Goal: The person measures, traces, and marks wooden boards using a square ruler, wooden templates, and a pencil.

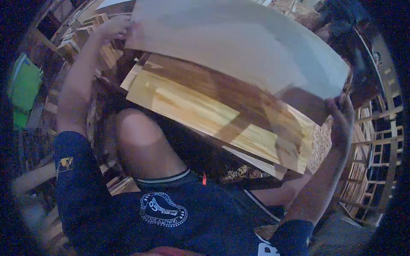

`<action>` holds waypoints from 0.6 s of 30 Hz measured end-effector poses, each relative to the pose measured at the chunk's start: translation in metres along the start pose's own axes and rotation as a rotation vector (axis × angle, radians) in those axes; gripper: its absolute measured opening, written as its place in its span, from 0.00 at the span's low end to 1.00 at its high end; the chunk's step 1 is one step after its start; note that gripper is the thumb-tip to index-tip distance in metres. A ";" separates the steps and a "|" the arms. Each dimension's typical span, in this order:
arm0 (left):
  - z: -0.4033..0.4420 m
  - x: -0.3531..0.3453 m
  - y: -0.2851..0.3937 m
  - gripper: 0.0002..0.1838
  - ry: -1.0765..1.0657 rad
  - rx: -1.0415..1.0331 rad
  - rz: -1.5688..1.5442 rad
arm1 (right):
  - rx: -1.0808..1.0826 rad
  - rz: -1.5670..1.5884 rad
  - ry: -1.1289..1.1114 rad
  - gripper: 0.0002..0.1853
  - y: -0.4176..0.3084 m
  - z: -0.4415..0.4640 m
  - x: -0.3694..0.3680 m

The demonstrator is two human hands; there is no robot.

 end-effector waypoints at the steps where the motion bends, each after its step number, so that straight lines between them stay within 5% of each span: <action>1: -0.021 -0.026 0.016 0.28 0.012 0.054 -0.057 | -0.018 -0.002 0.037 0.16 0.008 -0.009 0.015; 6: -0.077 -0.081 0.052 0.32 0.148 -0.206 -0.149 | 0.054 -0.036 0.197 0.23 0.043 -0.040 0.063; 7: -0.082 -0.086 0.052 0.32 0.172 -0.227 -0.176 | 0.050 -0.018 0.091 0.21 0.048 -0.042 0.066; 11: -0.098 -0.099 0.052 0.29 0.235 -0.362 -0.265 | -0.012 -0.328 0.104 0.21 0.067 -0.066 0.054; 14: -0.094 -0.104 0.028 0.25 0.119 -0.229 -0.061 | -0.093 0.046 0.209 0.22 0.113 -0.067 0.063; 18: -0.107 -0.114 0.022 0.21 0.249 -0.216 0.019 | -0.008 -0.106 0.105 0.24 0.102 -0.079 0.075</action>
Point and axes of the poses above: each hand's wrist, its own z-axis towards the middle knuckle, its own x-axis out of the back of the hand, y = z × x, the point moved 5 cm from there along z, towards the middle knuckle, and after that the axes turned 3 degrees about y, right-handed, at the moved point
